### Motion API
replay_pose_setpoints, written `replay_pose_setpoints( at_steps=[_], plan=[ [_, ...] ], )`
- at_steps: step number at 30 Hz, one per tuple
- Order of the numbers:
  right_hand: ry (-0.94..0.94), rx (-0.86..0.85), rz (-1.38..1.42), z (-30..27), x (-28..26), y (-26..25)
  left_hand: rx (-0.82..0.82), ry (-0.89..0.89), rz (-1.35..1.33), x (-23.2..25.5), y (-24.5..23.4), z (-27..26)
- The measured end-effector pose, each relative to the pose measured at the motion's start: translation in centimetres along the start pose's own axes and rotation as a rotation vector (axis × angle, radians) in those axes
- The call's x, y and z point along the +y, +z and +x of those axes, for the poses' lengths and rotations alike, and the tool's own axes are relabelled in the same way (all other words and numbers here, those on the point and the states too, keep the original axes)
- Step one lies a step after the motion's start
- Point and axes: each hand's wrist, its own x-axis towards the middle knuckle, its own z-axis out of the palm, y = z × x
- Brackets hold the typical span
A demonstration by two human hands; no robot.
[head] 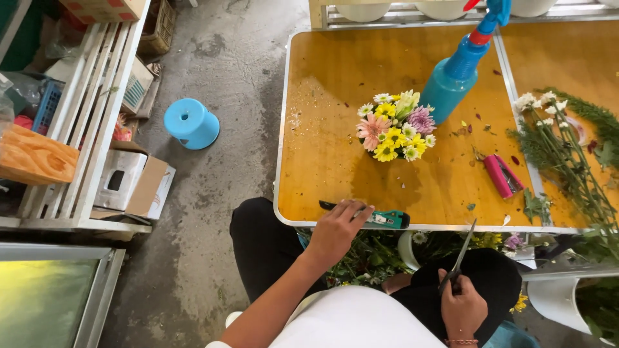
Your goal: The person arranges a small bouquet of flowers in a black foam base. They trim the stems of yellow and purple flowers using pruning shears and place them into the arrangement. The person also uses scissors to cut a roll of floral tape.
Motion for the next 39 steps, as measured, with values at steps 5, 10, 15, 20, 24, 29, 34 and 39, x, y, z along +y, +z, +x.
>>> replay_pose_setpoints(
  at_steps=[5,10,15,20,24,29,34,39],
  plan=[
    [0.006,0.06,0.003,0.0,1.6,1.5,0.046,0.027,0.03,0.0,0.6,-0.5],
    [0.015,0.103,0.019,-0.1,0.4,0.8,-0.04,-0.069,-0.012,-0.3,1.6,-0.8],
    [-0.005,0.076,0.063,-0.2,-0.6,-0.6,-0.067,-0.063,-0.011,-0.2,1.1,-0.3],
    [-0.052,0.168,0.25,0.1,-2.1,-2.9,-0.129,-0.07,0.007,-0.8,1.4,-0.5],
    [0.153,0.257,0.333,3.9,-3.0,-6.7,-0.168,-0.098,0.007,-0.9,1.3,0.1],
    [0.103,0.309,0.045,14.0,-0.4,-10.9,-0.215,-0.126,0.013,-0.7,0.8,0.1],
    [-0.095,0.062,-0.204,25.3,-1.1,-12.8,-0.156,-0.1,0.013,-0.9,0.9,0.0],
    [-0.151,-0.128,-0.326,32.0,-0.7,-10.3,-0.121,-0.099,0.046,-0.8,1.6,-0.5]
  ],
)
